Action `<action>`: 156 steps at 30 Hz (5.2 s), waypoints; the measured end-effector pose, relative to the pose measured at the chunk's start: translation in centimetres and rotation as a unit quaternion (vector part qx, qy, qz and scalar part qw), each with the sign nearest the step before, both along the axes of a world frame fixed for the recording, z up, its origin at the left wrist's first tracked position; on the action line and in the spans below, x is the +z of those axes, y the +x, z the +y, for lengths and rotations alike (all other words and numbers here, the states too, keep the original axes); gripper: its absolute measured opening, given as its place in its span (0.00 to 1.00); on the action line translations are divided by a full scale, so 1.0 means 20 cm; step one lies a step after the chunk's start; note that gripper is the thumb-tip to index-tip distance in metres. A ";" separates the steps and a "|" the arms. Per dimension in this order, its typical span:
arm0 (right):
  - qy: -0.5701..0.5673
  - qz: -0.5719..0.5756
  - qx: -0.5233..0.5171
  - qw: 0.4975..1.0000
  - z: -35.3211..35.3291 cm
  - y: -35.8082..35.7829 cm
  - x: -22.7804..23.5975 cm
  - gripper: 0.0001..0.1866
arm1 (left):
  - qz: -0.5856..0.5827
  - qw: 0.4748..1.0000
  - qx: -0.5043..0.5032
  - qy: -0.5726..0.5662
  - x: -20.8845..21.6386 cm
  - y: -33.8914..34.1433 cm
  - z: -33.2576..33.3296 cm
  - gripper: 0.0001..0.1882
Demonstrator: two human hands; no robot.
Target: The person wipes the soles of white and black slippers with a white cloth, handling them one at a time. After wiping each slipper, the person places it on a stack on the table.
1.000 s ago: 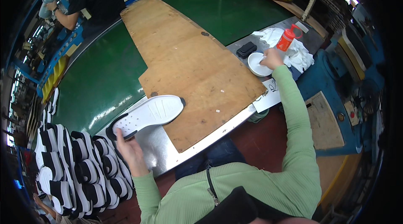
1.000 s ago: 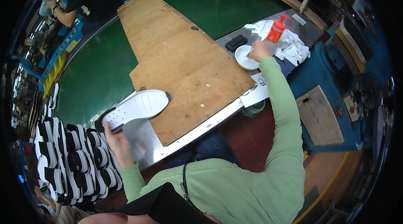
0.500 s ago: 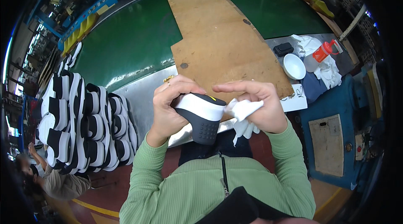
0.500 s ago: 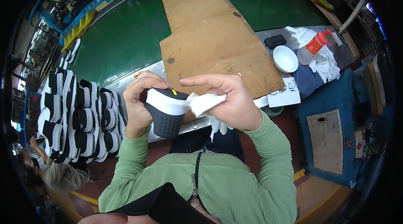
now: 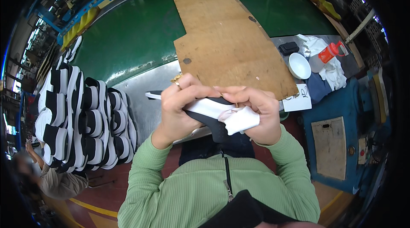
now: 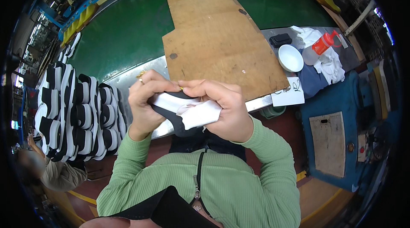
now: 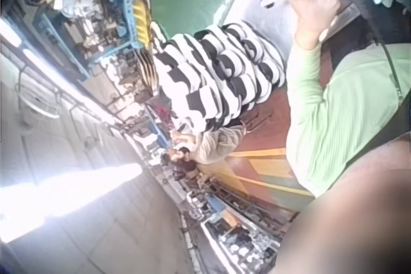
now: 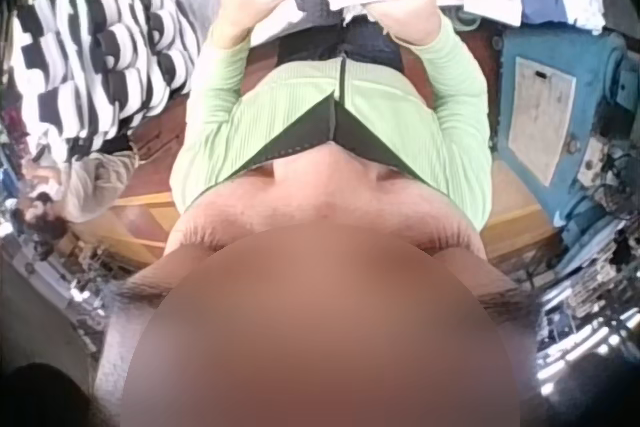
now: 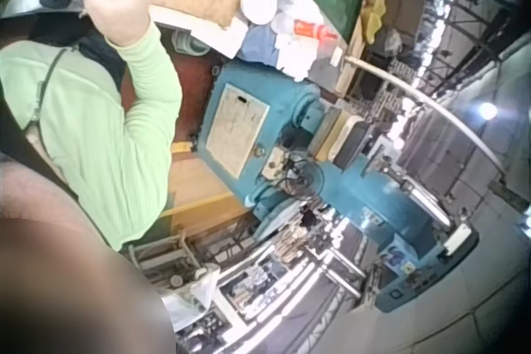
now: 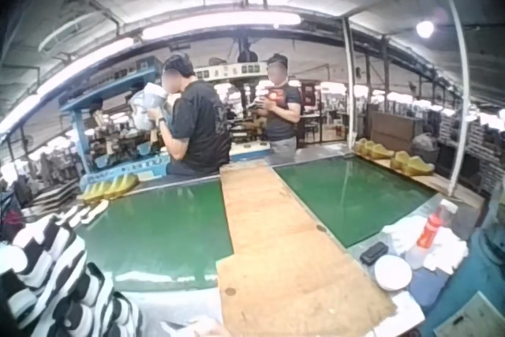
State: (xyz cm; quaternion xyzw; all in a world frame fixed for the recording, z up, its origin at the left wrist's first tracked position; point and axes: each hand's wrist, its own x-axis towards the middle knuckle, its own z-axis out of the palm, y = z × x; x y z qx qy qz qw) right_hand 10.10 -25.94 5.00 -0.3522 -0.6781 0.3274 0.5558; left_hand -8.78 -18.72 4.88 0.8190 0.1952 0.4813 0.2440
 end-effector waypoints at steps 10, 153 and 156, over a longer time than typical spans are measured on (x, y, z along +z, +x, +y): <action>0.040 -0.022 -0.038 0.998 0.00 0.00 0.02 0.18 | -0.009 1.000 0.003 -0.009 0.02 0.01 0.01 0.17; -0.241 -0.173 -0.086 0.951 0.30 0.04 -0.44 0.10 | 0.148 0.986 0.064 -0.045 -0.57 0.13 0.18 0.59; -0.304 -0.113 -0.079 0.943 0.20 0.09 -0.44 0.11 | 0.148 0.986 0.069 -0.042 -0.57 0.12 0.17 0.59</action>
